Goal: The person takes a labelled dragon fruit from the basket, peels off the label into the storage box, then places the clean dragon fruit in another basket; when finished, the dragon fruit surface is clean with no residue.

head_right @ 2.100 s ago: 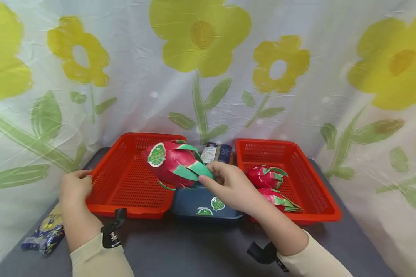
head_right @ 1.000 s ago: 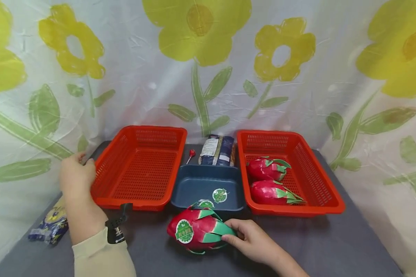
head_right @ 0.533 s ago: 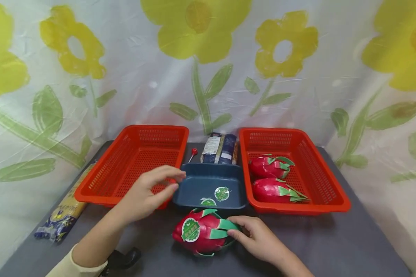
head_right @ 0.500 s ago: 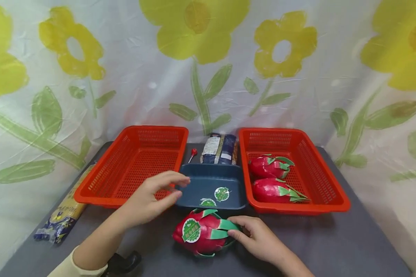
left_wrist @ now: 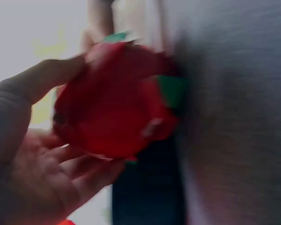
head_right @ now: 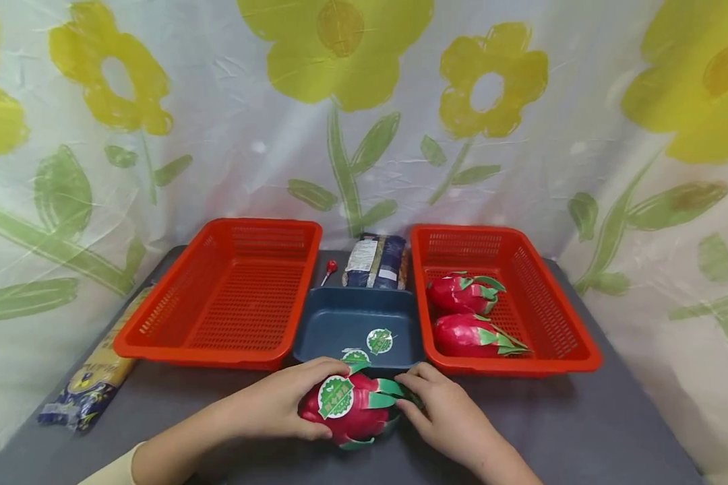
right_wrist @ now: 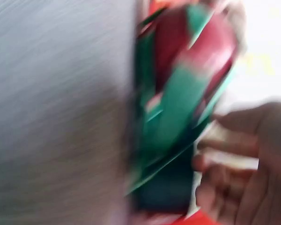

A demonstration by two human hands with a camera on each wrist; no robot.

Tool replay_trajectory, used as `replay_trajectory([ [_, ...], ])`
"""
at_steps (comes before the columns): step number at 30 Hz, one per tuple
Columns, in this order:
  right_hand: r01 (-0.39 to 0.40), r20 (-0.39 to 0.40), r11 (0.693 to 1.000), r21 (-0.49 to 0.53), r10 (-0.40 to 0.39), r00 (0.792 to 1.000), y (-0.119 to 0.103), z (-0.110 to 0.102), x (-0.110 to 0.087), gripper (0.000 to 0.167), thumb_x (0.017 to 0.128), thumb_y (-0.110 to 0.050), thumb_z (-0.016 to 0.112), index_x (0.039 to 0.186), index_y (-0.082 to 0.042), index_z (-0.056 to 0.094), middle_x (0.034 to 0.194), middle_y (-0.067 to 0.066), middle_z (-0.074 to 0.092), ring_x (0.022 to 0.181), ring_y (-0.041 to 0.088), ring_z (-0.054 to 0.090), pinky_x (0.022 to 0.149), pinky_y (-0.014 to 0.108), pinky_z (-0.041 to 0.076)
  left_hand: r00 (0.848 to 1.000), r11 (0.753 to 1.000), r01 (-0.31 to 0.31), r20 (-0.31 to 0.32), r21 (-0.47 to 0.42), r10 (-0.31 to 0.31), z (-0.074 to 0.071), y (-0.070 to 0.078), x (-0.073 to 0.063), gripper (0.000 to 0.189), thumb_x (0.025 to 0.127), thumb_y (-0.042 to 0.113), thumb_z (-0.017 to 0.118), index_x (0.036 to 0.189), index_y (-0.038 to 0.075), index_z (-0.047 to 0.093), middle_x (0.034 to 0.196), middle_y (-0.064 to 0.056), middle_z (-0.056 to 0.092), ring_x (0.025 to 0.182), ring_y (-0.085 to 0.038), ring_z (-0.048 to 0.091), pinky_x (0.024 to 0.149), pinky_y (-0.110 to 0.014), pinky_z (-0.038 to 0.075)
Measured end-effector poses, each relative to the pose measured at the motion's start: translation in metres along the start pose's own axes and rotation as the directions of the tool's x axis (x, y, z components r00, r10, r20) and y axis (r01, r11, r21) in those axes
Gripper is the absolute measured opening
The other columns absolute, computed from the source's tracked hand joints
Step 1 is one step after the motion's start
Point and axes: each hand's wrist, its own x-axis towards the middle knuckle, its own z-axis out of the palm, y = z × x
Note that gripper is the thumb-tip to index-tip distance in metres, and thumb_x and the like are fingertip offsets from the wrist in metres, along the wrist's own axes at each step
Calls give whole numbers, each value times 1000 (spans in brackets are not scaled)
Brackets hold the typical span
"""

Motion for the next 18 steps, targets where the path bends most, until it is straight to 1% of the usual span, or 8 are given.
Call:
replay_trajectory([
  [2, 4, -5, 994, -110, -4, 1000, -22, -11, 8, 36, 90, -30, 80, 122, -15, 74, 104, -12, 61, 85, 4, 56, 72, 22, 54, 999, 999, 6, -43, -36, -7, 3, -6, -4, 81, 79, 40, 88, 148, 24, 49, 141, 8, 53, 123, -11, 52, 87, -25, 54],
  [3, 18, -2, 990, -140, -18, 1000, -33, -16, 13, 37, 89, -31, 82, 121, -15, 74, 104, -10, 63, 86, 5, 57, 74, 22, 55, 998, 999, -2, -60, -54, -1, 4, -9, -6, 81, 79, 39, 88, 148, 23, 49, 142, 7, 53, 124, -12, 52, 89, -25, 53],
  [4, 34, 5, 988, -151, -34, 999, -44, -20, 20, 37, 88, -31, 82, 120, -16, 75, 105, -9, 64, 88, 5, 59, 74, 22, 56, 997, 997, -13, -74, -72, 8, 5, -12, -8, 80, 80, 38, 88, 148, 23, 50, 143, 7, 53, 125, -13, 52, 89, -25, 53],
  [6, 55, 53, 988, -143, -48, 997, -65, -25, 37, 37, 87, -37, 82, 118, -17, 76, 102, -9, 67, 87, 7, 61, 71, 21, 55, 995, 994, -42, -97, -101, 33, 6, -16, -10, 80, 80, 37, 88, 149, 24, 49, 144, 6, 53, 125, -14, 53, 89, -24, 53],
  [9, 70, 142, 987, -142, -49, 989, -87, -21, 62, 35, 85, -42, 82, 110, -18, 80, 93, -9, 67, 80, 5, 60, 64, 22, 53, 991, 988, -80, -118, -133, 65, 8, -21, -9, 80, 80, 35, 88, 149, 27, 49, 143, 8, 54, 124, -12, 55, 90, -23, 53],
  [12, 66, 160, 989, -135, -44, 986, -96, -10, 76, 26, 83, -39, 84, 98, -19, 82, 82, -12, 65, 71, 3, 58, 60, 24, 51, 991, 982, -89, -115, -166, 71, 12, -23, -8, 77, 80, 35, 89, 146, 27, 49, 138, 9, 56, 118, -9, 57, 88, -22, 53],
  [15, 83, 113, 992, -95, -72, 991, -97, -2, 80, 15, 82, -32, 85, 91, -20, 82, 79, -15, 64, 71, 2, 58, 62, 25, 50, 992, 981, -84, -106, -175, 66, 13, -24, -5, 72, 80, 37, 89, 140, 27, 50, 135, 9, 57, 114, -6, 58, 87, -21, 54],
  [18, 113, 91, 993, -26, -110, 990, -95, -3, 80, 10, 83, -29, 85, 87, -21, 82, 77, -18, 62, 70, 2, 57, 61, 25, 49, 993, 983, -78, -100, -169, 61, 11, -23, -4, 69, 80, 38, 88, 137, 27, 51, 134, 8, 57, 113, -6, 59, 87, -21, 54],
])
